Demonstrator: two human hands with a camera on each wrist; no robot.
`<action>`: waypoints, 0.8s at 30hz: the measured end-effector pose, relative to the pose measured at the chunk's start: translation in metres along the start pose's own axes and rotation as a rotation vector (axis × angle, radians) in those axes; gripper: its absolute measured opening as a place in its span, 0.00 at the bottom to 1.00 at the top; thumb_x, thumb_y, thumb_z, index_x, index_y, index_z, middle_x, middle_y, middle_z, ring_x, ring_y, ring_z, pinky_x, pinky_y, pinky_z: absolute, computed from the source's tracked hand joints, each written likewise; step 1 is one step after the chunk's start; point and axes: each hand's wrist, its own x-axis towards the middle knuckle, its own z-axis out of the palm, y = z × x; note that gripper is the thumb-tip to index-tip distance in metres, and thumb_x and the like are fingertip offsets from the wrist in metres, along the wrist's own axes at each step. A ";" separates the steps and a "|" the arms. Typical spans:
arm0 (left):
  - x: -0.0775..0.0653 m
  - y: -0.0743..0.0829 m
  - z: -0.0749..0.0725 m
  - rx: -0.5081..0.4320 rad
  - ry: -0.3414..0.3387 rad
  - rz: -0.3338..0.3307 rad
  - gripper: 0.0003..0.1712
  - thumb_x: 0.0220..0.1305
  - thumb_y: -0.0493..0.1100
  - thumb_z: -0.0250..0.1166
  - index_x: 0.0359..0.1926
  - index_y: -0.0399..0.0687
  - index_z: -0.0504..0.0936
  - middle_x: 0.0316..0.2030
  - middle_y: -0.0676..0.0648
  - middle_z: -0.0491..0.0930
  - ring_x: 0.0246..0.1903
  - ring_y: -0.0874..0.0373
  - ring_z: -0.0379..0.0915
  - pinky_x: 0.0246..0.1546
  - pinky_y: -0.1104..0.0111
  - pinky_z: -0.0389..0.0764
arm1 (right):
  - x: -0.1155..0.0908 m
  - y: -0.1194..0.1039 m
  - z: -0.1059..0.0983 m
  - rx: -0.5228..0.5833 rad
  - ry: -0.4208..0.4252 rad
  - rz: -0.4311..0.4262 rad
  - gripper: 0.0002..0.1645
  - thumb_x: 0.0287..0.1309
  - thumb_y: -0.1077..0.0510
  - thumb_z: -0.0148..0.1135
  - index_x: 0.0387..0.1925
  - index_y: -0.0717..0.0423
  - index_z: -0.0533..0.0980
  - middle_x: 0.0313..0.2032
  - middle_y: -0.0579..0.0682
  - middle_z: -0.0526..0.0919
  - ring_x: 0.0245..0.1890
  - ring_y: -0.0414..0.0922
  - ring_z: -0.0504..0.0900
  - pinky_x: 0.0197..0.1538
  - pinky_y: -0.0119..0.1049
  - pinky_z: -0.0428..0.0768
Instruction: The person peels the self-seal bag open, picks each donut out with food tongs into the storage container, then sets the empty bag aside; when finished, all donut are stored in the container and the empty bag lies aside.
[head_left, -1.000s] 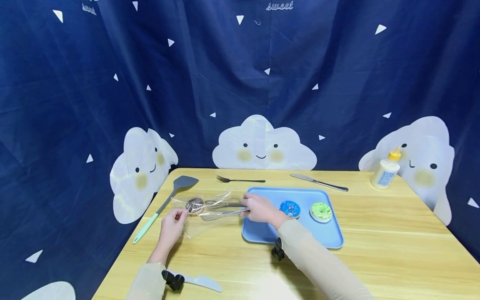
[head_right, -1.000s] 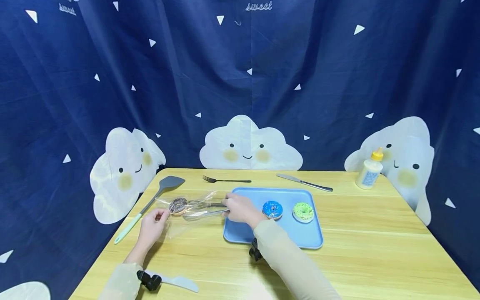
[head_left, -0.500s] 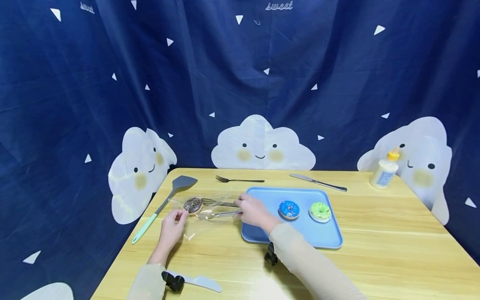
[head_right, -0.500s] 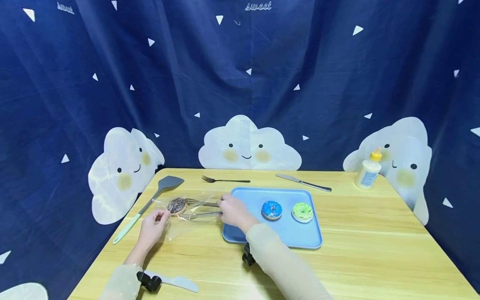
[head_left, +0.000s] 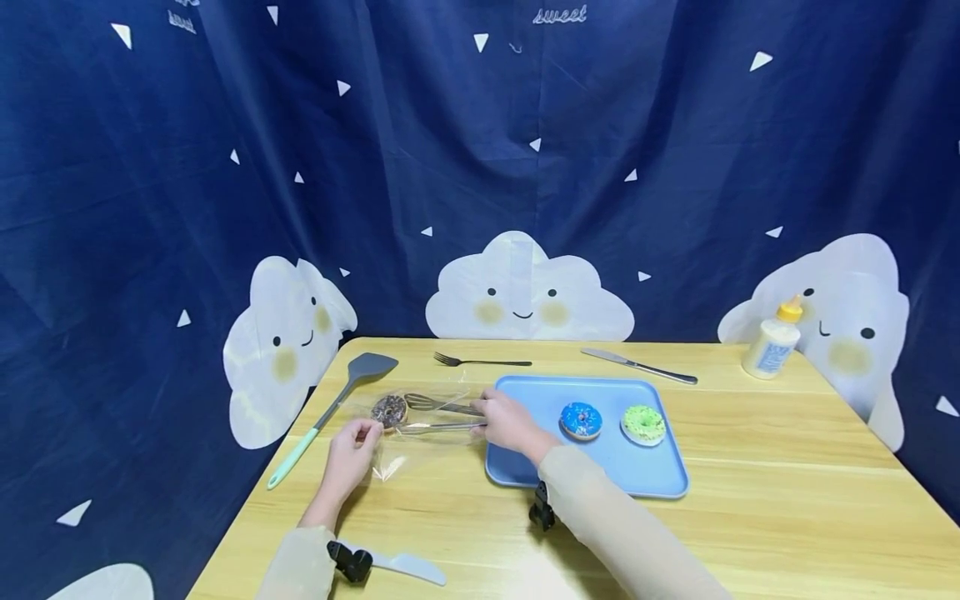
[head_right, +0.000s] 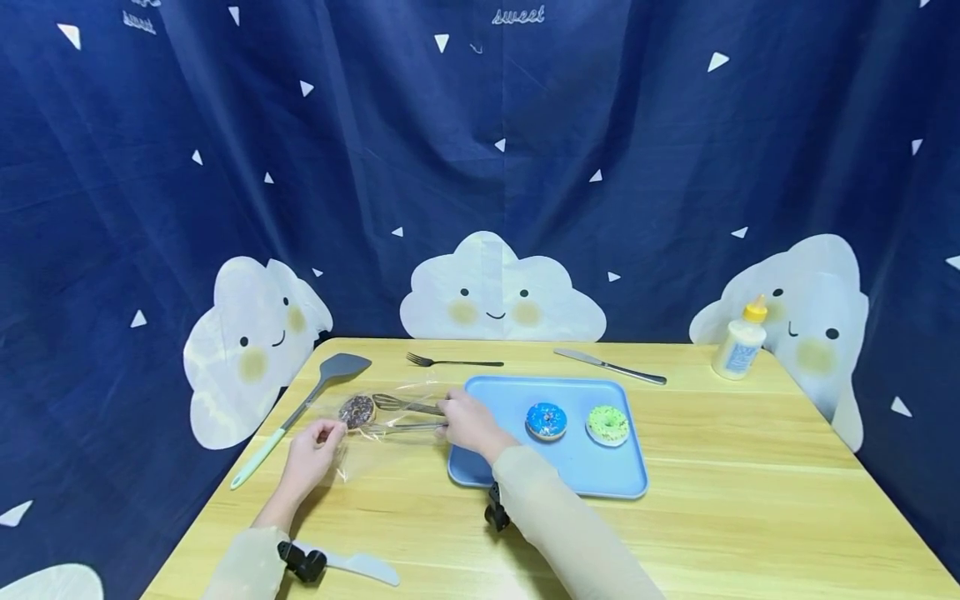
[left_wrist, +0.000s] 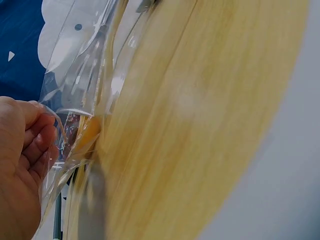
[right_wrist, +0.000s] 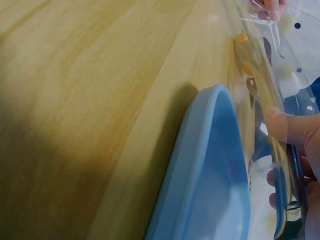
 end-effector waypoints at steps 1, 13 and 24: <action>0.000 0.000 0.000 -0.003 -0.001 0.005 0.08 0.55 0.46 0.58 0.28 0.47 0.76 0.27 0.51 0.75 0.29 0.60 0.69 0.32 0.71 0.72 | 0.000 0.000 0.000 -0.004 0.005 -0.003 0.31 0.42 0.47 0.63 0.49 0.58 0.71 0.37 0.47 0.71 0.35 0.41 0.69 0.35 0.32 0.72; 0.000 -0.003 0.001 -0.017 -0.031 0.010 0.08 0.55 0.46 0.58 0.28 0.46 0.76 0.26 0.51 0.75 0.28 0.60 0.69 0.30 0.72 0.73 | 0.000 -0.002 0.013 0.038 0.022 0.035 0.30 0.41 0.46 0.64 0.47 0.55 0.72 0.32 0.44 0.69 0.29 0.38 0.68 0.31 0.29 0.70; 0.000 -0.002 -0.004 -0.003 -0.010 0.008 0.07 0.55 0.45 0.59 0.27 0.46 0.76 0.26 0.51 0.75 0.28 0.60 0.69 0.31 0.71 0.73 | -0.001 -0.001 0.014 0.058 0.031 0.019 0.28 0.41 0.47 0.63 0.45 0.55 0.73 0.32 0.44 0.71 0.30 0.38 0.69 0.32 0.29 0.71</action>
